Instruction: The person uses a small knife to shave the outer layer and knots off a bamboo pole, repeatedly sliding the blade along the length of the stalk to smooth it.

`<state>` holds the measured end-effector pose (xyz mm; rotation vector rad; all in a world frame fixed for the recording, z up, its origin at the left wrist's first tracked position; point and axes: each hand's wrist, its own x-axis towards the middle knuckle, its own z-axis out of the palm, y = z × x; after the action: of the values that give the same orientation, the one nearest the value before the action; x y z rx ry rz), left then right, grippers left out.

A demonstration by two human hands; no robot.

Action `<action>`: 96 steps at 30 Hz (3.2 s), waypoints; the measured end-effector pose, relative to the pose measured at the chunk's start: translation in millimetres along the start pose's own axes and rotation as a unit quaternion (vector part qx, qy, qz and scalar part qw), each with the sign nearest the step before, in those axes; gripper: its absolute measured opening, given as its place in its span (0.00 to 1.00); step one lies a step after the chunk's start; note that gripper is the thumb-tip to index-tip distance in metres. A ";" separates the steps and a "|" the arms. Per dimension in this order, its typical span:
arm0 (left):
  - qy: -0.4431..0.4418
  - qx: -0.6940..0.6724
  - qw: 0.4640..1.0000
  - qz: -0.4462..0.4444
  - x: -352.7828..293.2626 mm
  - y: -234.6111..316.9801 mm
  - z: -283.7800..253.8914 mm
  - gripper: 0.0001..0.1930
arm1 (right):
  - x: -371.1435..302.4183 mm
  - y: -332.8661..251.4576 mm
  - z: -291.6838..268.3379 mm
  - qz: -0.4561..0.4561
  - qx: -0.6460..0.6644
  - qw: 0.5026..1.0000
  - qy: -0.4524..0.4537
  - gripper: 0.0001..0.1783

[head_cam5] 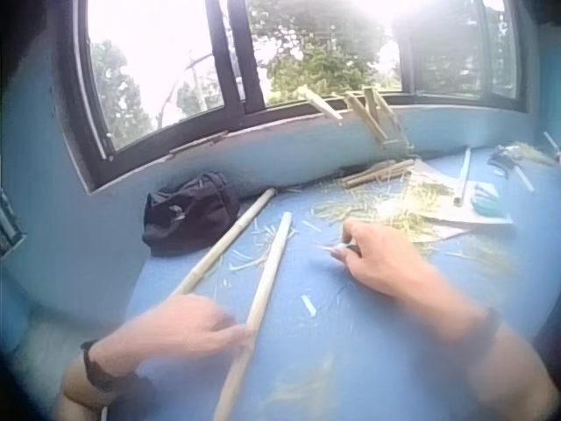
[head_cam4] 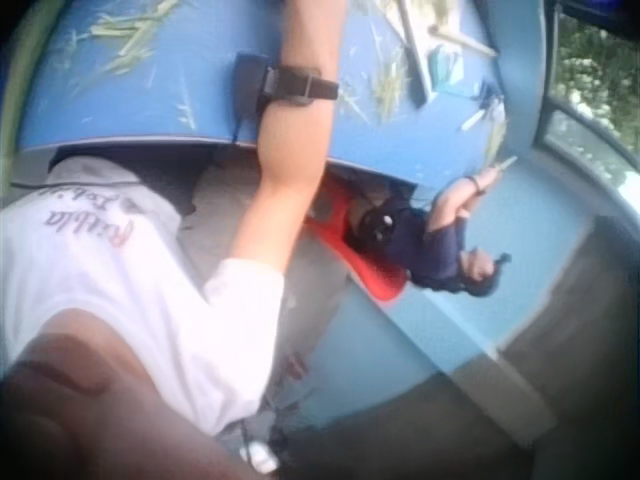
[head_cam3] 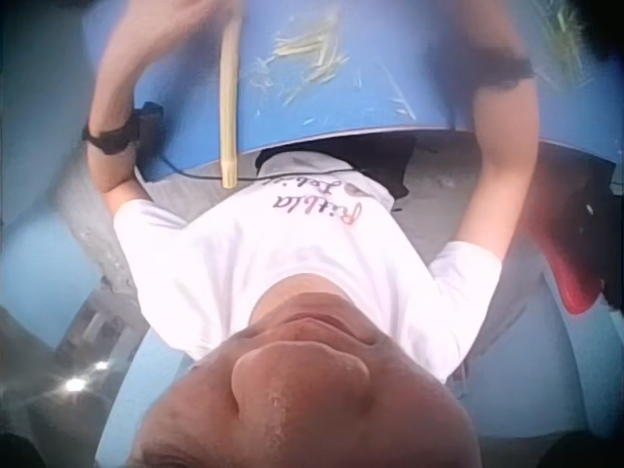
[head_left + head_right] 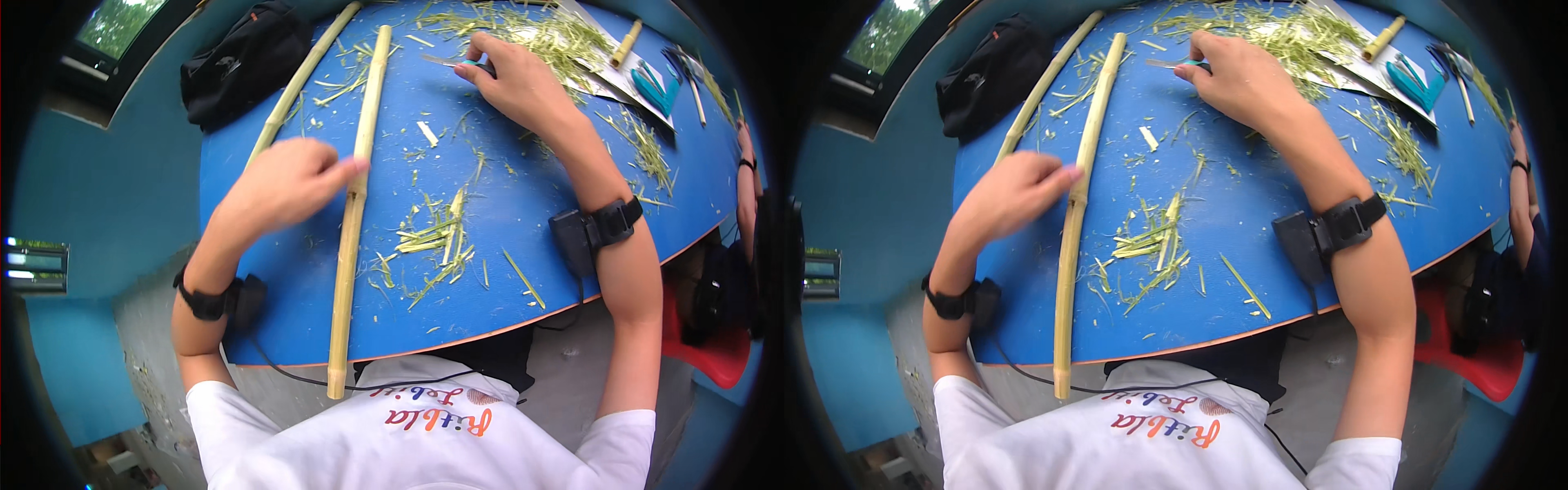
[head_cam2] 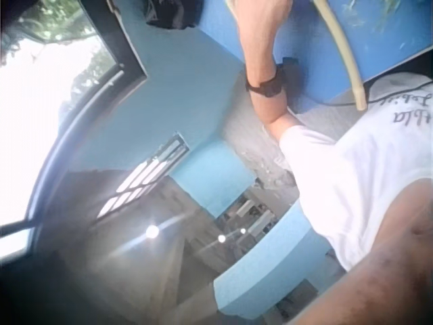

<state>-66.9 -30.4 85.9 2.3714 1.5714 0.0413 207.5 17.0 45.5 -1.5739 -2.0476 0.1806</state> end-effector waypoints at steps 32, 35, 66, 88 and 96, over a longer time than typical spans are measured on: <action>0.080 0.004 0.991 0.110 -0.2 8.0 26.6 0.22 | -32.5 -46.4 6.7 -0.131 0.039 0.990 -0.038 0.15; 0.085 0.008 0.989 0.117 -0.5 9.6 25.4 0.22 | -36.5 -52.7 0.4 -0.126 0.050 0.988 -0.078 0.14; 0.171 0.112 0.962 0.183 2.4 8.9 28.4 0.24 | -29.2 -47.7 2.9 -0.114 0.011 0.993 -0.017 0.14; 0.146 0.060 0.970 0.183 2.5 18.7 33.7 0.20 | -22.3 -46.2 -2.5 -0.101 0.039 0.994 -0.005 0.14; 0.141 0.060 0.969 0.194 2.1 22.8 31.7 0.20 | -15.2 -44.2 14.9 -0.216 0.058 0.975 0.017 0.11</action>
<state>-39.8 -44.0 61.2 2.8389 1.2173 0.3931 165.0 -7.4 46.4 -1.0237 -2.2499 0.1074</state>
